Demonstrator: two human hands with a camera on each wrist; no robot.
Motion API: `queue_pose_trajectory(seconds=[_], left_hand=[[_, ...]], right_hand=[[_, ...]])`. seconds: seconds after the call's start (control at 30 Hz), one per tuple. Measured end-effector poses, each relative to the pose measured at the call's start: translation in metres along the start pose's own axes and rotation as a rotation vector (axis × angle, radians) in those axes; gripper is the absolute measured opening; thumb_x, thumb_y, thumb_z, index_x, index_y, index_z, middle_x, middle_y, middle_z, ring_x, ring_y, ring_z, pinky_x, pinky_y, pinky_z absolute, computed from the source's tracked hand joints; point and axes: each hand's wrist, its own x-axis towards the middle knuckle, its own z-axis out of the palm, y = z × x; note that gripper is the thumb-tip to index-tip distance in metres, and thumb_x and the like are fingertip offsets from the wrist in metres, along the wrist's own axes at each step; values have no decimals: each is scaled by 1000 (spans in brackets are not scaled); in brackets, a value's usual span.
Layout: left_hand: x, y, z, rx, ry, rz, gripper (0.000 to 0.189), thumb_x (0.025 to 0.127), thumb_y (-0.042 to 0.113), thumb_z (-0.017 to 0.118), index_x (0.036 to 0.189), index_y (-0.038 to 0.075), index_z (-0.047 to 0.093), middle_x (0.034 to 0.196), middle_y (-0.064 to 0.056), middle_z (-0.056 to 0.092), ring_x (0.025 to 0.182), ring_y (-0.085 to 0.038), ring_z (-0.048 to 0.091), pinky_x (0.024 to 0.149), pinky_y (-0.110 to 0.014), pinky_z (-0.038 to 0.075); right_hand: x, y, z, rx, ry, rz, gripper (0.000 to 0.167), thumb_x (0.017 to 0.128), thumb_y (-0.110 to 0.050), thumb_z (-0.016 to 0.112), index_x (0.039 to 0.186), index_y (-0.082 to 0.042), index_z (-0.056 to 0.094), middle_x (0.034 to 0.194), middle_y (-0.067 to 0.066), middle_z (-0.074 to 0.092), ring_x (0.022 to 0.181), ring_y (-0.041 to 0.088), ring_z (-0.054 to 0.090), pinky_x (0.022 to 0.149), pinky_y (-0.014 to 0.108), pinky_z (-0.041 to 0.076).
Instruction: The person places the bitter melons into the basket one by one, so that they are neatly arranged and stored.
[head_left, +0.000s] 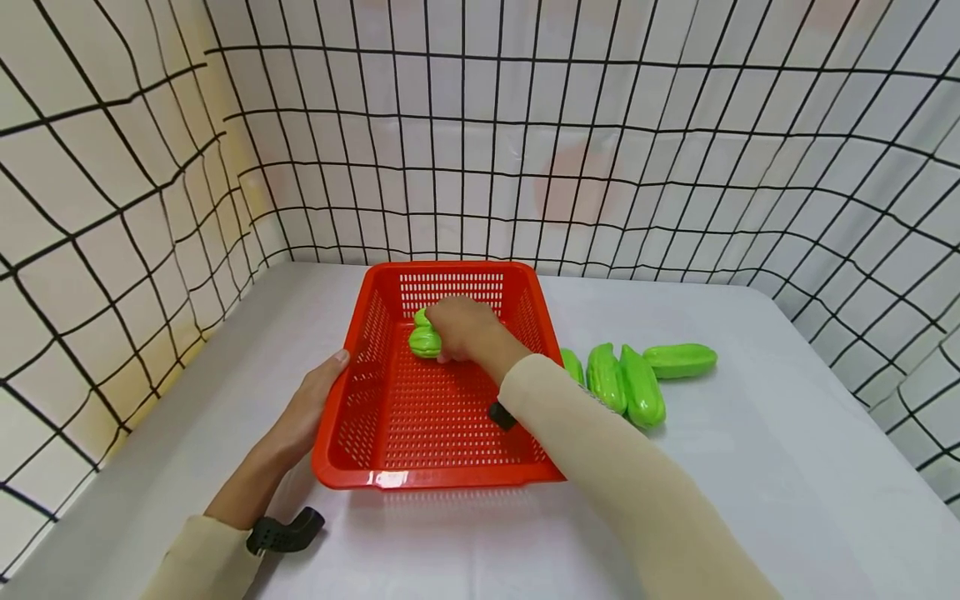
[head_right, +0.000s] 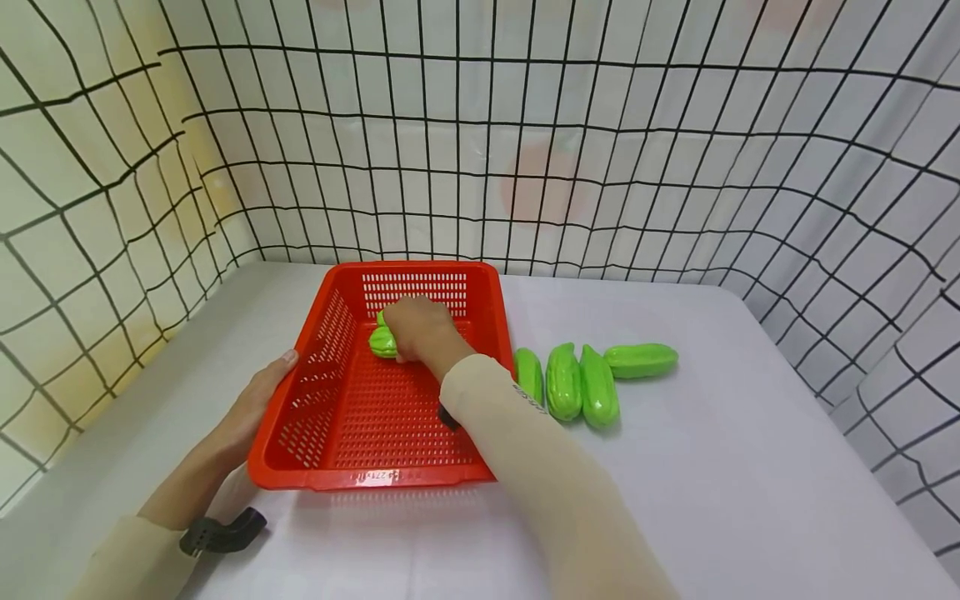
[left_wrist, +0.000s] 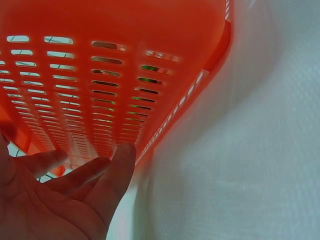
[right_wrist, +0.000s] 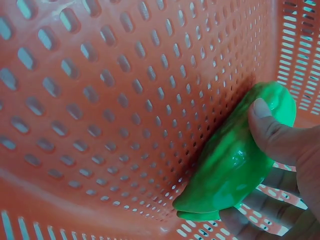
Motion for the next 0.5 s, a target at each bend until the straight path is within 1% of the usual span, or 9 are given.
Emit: queue_pose_trajectory(seconds=[0.1, 0.33, 0.5], left_hand=[[1, 0, 1, 3, 1, -3, 65, 109, 52, 28, 148, 0, 39, 116, -33, 60, 84, -29, 75, 74, -40, 63], [1, 1, 1, 6, -7, -2, 65, 110, 51, 28, 148, 0, 39, 115, -33, 60, 84, -30, 75, 74, -41, 63], [0, 1, 0, 4, -16, 5, 65, 110, 50, 27, 148, 0, 38, 114, -33, 61, 83, -31, 75, 73, -42, 63]], right_hand=[[-1, 0, -1, -13, -1, 3, 38, 82, -26, 86, 112, -17, 65, 102, -2, 63, 95, 19, 56, 77, 35, 54], [-3, 1, -2, 10, -8, -2, 42, 82, -27, 87, 115, -16, 64, 104, -1, 64, 95, 19, 56, 80, 35, 55], [-4, 1, -4, 10, -4, -6, 41, 82, -29, 87, 113, -17, 63, 101, -1, 62, 93, 19, 56, 77, 34, 54]])
